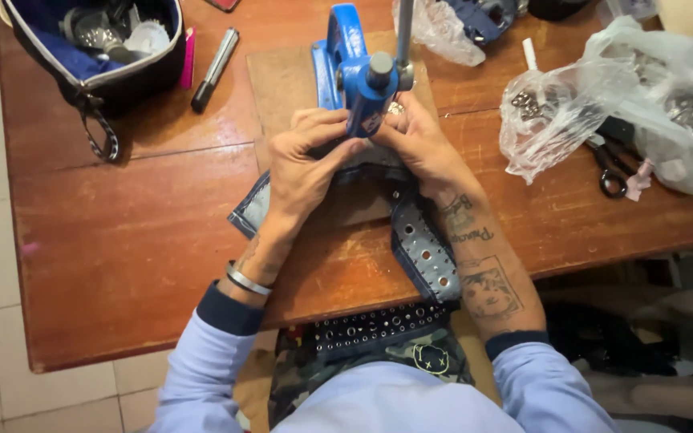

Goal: Installing metal rivets into a denim and leather material using a manual hand press machine.

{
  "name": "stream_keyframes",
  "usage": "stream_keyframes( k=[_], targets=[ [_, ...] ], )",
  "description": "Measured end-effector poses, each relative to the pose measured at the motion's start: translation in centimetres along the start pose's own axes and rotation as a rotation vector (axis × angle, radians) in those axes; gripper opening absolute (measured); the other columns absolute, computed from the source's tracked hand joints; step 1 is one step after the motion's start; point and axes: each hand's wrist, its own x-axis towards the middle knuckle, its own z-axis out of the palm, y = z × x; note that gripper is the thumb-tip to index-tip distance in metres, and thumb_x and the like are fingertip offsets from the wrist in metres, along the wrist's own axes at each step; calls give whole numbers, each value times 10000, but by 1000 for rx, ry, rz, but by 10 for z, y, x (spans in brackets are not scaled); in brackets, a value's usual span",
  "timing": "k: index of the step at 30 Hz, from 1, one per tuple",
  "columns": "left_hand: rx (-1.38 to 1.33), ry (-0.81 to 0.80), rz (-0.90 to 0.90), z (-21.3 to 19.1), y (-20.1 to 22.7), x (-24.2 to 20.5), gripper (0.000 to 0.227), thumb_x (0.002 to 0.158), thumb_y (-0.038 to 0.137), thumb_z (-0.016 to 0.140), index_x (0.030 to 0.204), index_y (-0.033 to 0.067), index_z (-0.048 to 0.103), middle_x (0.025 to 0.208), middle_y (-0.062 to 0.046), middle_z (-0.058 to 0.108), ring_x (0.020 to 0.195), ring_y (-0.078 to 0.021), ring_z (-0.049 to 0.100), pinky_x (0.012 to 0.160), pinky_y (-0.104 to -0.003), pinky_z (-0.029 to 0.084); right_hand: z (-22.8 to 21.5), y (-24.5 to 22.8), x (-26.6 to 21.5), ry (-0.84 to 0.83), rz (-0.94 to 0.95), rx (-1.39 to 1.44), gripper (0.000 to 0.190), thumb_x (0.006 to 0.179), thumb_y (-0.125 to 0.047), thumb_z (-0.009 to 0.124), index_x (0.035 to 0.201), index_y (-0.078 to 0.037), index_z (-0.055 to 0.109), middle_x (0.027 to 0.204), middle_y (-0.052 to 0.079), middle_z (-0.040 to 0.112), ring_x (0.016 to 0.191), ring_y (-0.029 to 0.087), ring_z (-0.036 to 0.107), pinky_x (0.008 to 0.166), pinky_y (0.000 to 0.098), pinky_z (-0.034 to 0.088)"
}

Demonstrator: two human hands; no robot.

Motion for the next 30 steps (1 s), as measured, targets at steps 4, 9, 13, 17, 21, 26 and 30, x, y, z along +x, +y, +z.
stream_keyframes(
  k=[4, 9, 13, 17, 21, 26, 30],
  targets=[
    [128, 5, 40, -5, 6, -6, 251, 864, 128, 877, 1088, 52, 795, 1155, -71, 775, 1119, -240, 627, 1015, -372, 512, -15, 19, -1, -91, 61, 123, 568, 1001, -157, 729, 1449, -26, 405, 1024, 52, 710, 875, 83, 670, 726, 215, 550],
    [261, -1, 145, -5, 11, -5, 255, 869, 130, 884, 1085, 47, 778, 1162, -80, 756, 1129, -266, 616, 1022, -382, 510, -6, -7, -7, -54, 57, 47, 526, 1016, -149, 690, 1446, -63, 399, 940, 38, 718, 741, 65, 643, 577, 187, 482],
    [274, -10, 145, -4, 15, -5, 244, 875, 118, 872, 1072, 30, 759, 1209, -92, 706, 1143, -283, 622, 978, -376, 525, -41, -26, -5, 42, -159, -281, 340, 1042, -119, 692, 1336, -30, 547, 1020, 29, 733, 879, 74, 700, 726, 211, 580],
    [265, -12, 143, -4, 13, -5, 233, 867, 105, 871, 1046, 19, 749, 1210, -96, 683, 1121, -281, 623, 934, -378, 529, -90, -30, 18, 462, -376, -995, 159, 987, -120, 775, 1070, 16, 776, 861, 58, 766, 749, 107, 714, 672, 236, 561],
    [255, -16, 117, -3, 12, -5, 225, 874, 104, 870, 1048, 22, 751, 1205, -94, 679, 1088, -259, 628, 928, -373, 534, -100, -20, 44, 433, -186, -787, 164, 947, -158, 778, 1003, -5, 793, 763, 46, 736, 621, 85, 681, 523, 247, 518],
    [241, -7, 125, -5, 15, -3, 227, 871, 103, 863, 1062, 30, 765, 1214, -77, 689, 1113, -259, 626, 935, -364, 538, -98, -13, 62, 375, -72, -775, 195, 922, -201, 811, 961, -9, 802, 742, 26, 747, 613, 69, 700, 537, 231, 574],
    [239, 8, 131, -7, 13, -5, 230, 872, 105, 862, 1064, 30, 762, 1232, -77, 687, 1139, -260, 630, 956, -362, 540, -95, -11, 64, 337, -204, -915, 187, 925, -173, 821, 976, 6, 809, 760, 49, 760, 630, 91, 699, 570, 240, 564]
  ],
)
